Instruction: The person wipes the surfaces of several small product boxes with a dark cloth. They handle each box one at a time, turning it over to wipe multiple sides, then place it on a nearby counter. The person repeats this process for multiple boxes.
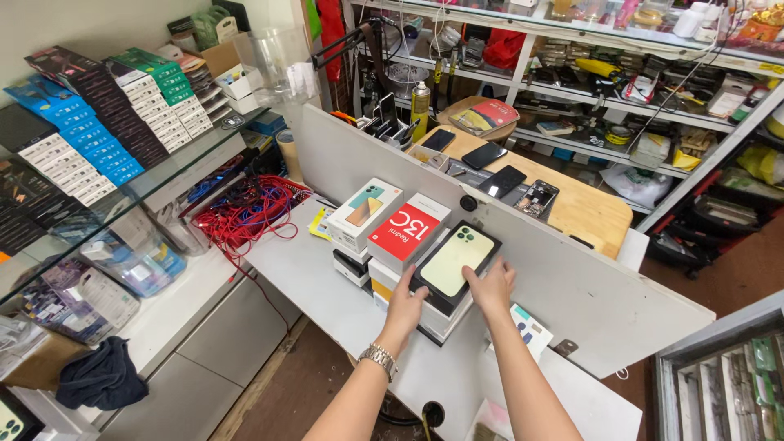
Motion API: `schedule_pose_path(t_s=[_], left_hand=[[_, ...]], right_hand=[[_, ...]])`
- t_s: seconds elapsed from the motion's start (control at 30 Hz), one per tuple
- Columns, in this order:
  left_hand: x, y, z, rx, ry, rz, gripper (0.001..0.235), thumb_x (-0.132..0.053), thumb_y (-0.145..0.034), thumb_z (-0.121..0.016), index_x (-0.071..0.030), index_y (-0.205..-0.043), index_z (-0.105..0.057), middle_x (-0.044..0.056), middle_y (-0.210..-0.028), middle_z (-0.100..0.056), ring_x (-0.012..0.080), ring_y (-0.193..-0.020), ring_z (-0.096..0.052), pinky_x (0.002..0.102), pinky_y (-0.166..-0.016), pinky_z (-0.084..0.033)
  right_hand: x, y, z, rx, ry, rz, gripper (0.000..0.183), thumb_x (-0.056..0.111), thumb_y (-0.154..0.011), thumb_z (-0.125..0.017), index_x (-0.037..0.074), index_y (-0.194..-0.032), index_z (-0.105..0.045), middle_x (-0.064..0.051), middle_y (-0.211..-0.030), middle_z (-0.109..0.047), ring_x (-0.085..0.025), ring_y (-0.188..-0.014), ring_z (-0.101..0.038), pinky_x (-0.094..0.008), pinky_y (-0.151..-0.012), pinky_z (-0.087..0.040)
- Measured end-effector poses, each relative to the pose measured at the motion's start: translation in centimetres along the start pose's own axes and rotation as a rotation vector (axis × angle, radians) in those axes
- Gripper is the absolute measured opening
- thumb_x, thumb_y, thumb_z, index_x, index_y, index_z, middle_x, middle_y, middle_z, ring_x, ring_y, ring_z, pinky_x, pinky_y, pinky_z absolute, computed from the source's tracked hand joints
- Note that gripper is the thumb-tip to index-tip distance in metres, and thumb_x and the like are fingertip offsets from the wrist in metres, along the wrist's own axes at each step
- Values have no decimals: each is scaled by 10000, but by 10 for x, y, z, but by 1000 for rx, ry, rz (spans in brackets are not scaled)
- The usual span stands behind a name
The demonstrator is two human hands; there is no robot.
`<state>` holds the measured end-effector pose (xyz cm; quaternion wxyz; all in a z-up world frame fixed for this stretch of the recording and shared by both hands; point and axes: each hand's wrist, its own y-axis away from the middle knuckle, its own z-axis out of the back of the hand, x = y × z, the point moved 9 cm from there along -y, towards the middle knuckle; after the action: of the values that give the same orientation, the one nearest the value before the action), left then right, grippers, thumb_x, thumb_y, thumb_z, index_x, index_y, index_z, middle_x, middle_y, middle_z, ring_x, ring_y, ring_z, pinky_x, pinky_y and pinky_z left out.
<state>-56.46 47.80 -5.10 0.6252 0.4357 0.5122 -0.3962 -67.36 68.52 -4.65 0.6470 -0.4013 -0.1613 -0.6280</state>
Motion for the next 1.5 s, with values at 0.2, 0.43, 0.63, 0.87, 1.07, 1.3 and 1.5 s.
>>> schedule_pose_path(t_s=[0.2,0.43,0.63,0.87,1.07,1.3,1.5], left_hand=[[12,2,28,-188,161,9,423,-143,-953,-579,-65,-1368,-611,107,-1368,-660,171,-1251,-633,273,-1020,-481],[29,32,121,-332,285,83,294,-187,-984,-575,-63,-1218,-702,47,-1129,-753,119,-1005,-676,296,-857,-544],[56,72,240,-536,353,85,274,-175,-1005,-550,-46,-1196,-699,52,-1064,-769,125,-942,-684,291,-826,-550],[71,126,388,-748,381,58,259,-168,-1015,-544,-49,-1192,-691,58,-1047,-774,119,-897,-703,273,-808,-565],[100,157,506,-867,425,11,262,-156,-1015,-550,-37,-1200,-692,68,-1030,-772,131,-898,-711,280,-798,-563],[172,208,618,-1115,315,114,275,-179,-981,-616,-23,-1171,-739,97,-1026,-777,119,-891,-684,242,-781,-530],[264,247,694,-1352,625,134,398,-125,-979,-650,-3,-1359,-648,117,-966,-656,204,-836,-510,346,-712,-423]], right_hand=[[85,39,8,25,-178,123,386,218,-902,-718,71,-1253,-656,-104,-1034,-684,-215,-917,-628,-393,-842,-518],[194,99,-53,418,-493,90,216,197,-929,-679,67,-1097,-718,-33,-793,-694,-113,-686,-604,-286,-654,-521],[266,159,-139,648,-541,206,229,222,-959,-654,60,-1108,-716,-41,-870,-759,-113,-786,-685,-289,-750,-542],[375,250,-232,887,-588,293,236,203,-961,-648,48,-1126,-715,-35,-904,-757,-122,-821,-679,-295,-761,-549],[453,333,-313,1119,-572,287,227,197,-963,-648,70,-1139,-713,-30,-892,-756,-113,-778,-680,-299,-695,-551],[502,422,-412,1368,-552,290,255,216,-982,-617,102,-1194,-701,-24,-937,-767,-114,-819,-693,-279,-691,-561],[515,483,-507,1539,-497,304,331,233,-969,-636,104,-1274,-645,-44,-953,-761,-130,-826,-696,-294,-689,-563]])
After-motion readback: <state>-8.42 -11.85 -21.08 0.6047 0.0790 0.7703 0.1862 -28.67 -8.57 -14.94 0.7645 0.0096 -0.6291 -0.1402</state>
